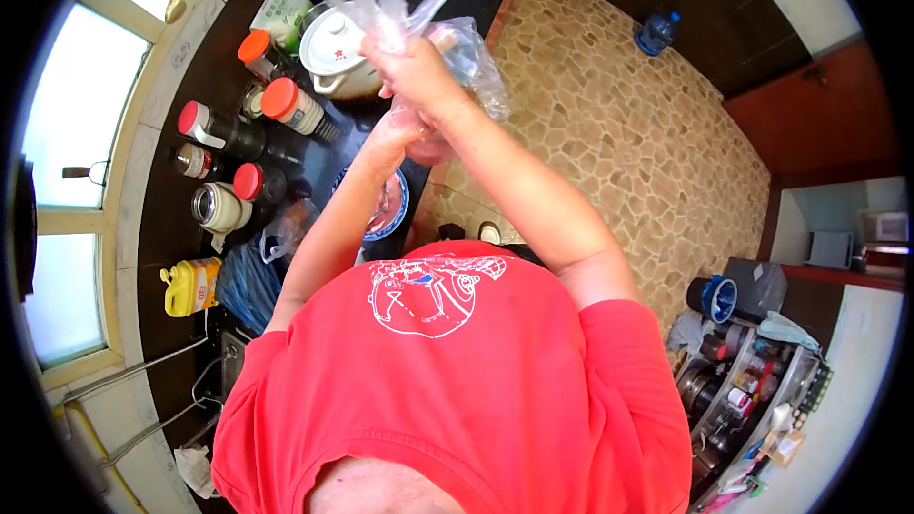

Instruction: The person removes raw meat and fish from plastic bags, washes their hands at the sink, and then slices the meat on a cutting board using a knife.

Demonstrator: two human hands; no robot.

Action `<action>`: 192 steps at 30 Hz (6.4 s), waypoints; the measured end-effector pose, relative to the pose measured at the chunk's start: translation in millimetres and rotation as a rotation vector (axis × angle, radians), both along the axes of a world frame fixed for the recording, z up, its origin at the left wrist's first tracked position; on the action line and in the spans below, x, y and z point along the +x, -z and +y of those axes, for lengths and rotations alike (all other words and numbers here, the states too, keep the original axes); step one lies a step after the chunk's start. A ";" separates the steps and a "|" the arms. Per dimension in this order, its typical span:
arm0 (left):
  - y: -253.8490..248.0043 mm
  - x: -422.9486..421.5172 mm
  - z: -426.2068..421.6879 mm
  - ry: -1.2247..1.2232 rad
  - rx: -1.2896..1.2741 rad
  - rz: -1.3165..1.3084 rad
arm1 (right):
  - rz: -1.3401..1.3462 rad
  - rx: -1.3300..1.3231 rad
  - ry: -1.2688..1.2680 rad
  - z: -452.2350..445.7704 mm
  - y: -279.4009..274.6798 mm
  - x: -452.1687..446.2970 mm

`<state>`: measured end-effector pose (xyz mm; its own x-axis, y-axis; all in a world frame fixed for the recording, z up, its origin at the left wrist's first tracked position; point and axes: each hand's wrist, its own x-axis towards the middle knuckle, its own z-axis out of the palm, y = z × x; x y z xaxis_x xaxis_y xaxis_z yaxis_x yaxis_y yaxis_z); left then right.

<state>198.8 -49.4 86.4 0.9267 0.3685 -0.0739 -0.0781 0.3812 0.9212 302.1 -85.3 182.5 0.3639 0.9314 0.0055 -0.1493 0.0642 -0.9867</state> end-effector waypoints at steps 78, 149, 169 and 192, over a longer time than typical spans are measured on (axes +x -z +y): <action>-5.5 26.2 -48.1 -0.682 1.326 0.089 | 0.180 -0.073 0.266 -83.5 67.6 48.8; 61.9 -5.9 -42.2 -0.622 1.463 0.410 | -0.781 -0.352 0.178 -81.3 75.8 -14.2; 91.6 -27.0 26.9 -0.472 0.809 0.420 | -0.534 -0.276 -0.105 13.1 109.7 -4.6; 208.6 16.2 74.2 -1.278 -0.135 0.530 | -0.075 -0.986 0.103 -20.6 330.4 192.5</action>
